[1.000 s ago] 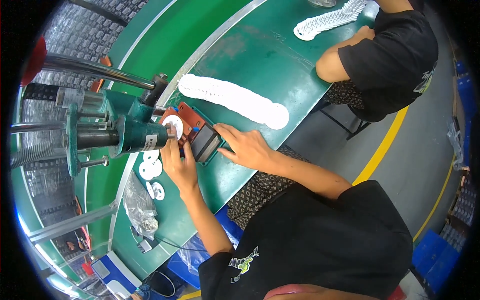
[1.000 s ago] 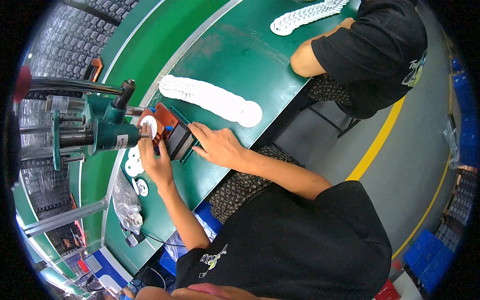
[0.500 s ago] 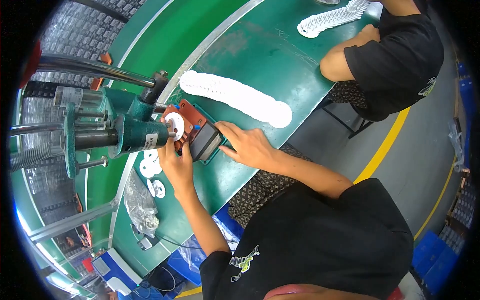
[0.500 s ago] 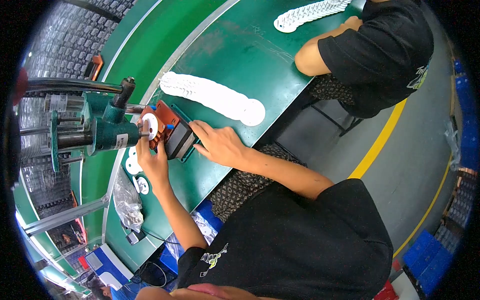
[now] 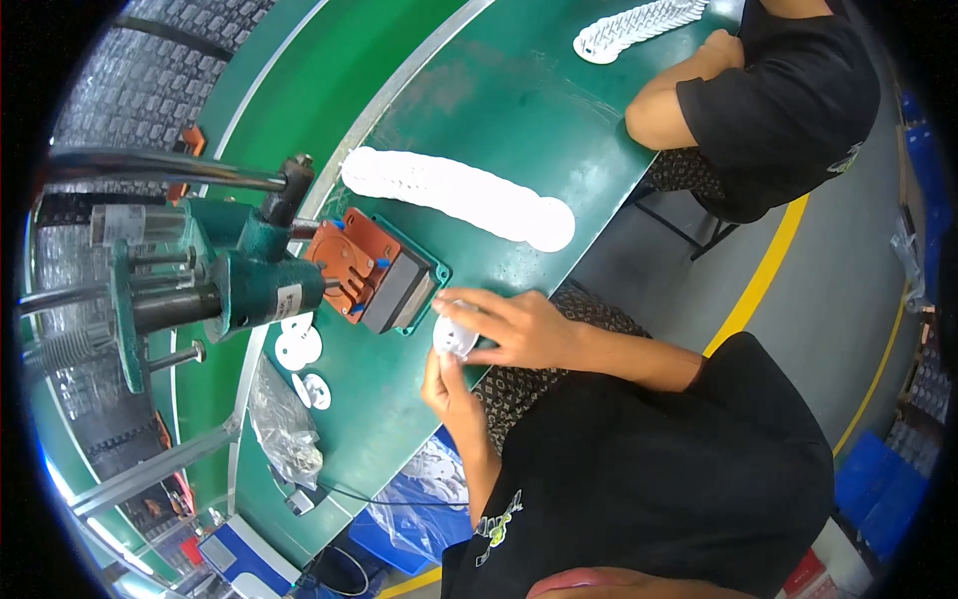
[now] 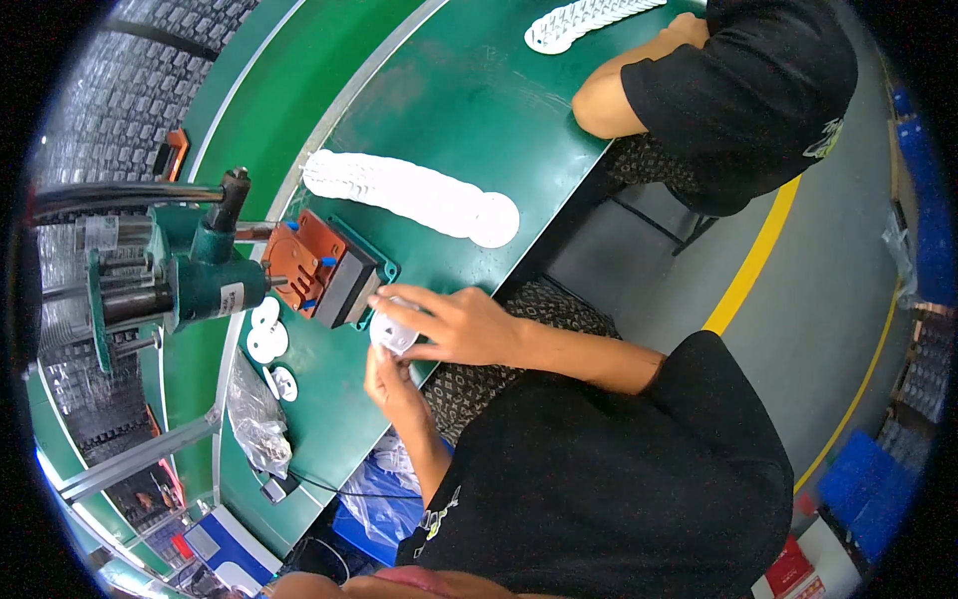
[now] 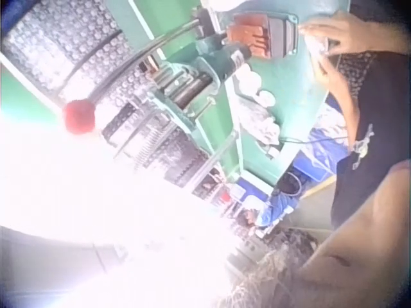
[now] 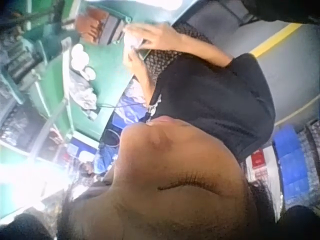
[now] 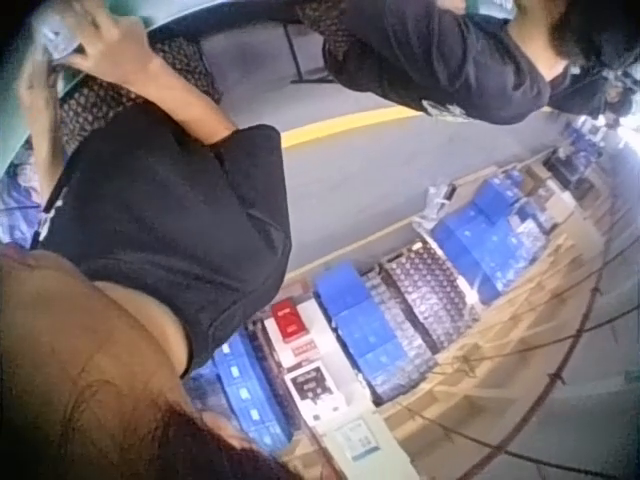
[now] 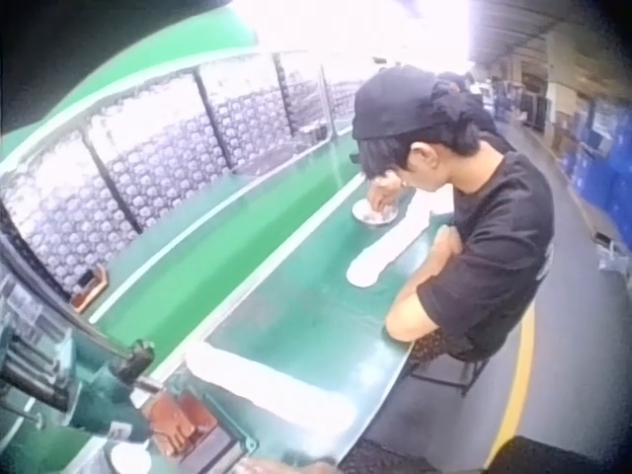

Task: The person assembles circular plastic components by inserting metal pins into each disc by hand, pressing them into place using a manual press machine, and stacking the completed pieces along the workbench.

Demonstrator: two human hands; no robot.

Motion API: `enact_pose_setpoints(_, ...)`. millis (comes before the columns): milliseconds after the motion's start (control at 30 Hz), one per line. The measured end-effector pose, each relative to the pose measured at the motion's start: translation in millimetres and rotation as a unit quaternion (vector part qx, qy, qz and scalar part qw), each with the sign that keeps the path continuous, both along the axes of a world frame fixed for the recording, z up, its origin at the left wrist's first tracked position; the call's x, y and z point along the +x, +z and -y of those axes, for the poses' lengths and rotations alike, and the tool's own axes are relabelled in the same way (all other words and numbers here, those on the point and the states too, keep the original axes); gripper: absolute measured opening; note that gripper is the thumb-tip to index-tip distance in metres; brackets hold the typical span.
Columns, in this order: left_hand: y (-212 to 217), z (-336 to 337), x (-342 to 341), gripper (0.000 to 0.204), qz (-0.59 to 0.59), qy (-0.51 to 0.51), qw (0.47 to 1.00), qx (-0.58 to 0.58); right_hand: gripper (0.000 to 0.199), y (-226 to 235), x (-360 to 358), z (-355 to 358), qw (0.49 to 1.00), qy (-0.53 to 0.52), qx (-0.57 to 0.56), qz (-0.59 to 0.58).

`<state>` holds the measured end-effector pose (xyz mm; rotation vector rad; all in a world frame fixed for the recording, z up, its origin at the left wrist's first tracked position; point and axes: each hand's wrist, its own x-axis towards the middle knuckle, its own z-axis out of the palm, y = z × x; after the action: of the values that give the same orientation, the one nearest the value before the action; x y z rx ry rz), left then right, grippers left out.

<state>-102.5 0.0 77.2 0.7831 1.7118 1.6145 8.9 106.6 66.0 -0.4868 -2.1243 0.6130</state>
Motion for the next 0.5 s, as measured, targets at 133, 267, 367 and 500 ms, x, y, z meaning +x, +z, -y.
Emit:
enact_pose_setpoints(133, -4.7, -8.4, 9.4, 0.033, 0.033, -0.112, 0.991, -0.068, 0.065, 10.0, 42.8, -3.1, 0.992, -0.045, -0.081, 0.085)
enact_pose_setpoints(267, -2.0, -28.3, 9.2, 0.036, -0.044, -0.168, 0.984, -0.032, 0.066, 26.0, 88.8, -30.0, 0.961, -0.210, -0.130, 0.124)
enact_pose_setpoints(367, -4.4, -36.6, 4.0, 0.029, 0.044, -0.152, 0.987, -0.011, 0.068, 29.8, 97.3, -50.9, 0.936, -0.218, -0.189, 0.203)
enact_pose_setpoints(500, -9.7, -34.5, -2.2, 0.023, 0.079, -0.163, 0.983, -0.009, 0.070, 30.2, 88.9, -62.2, 0.919, -0.185, -0.228, 0.261)
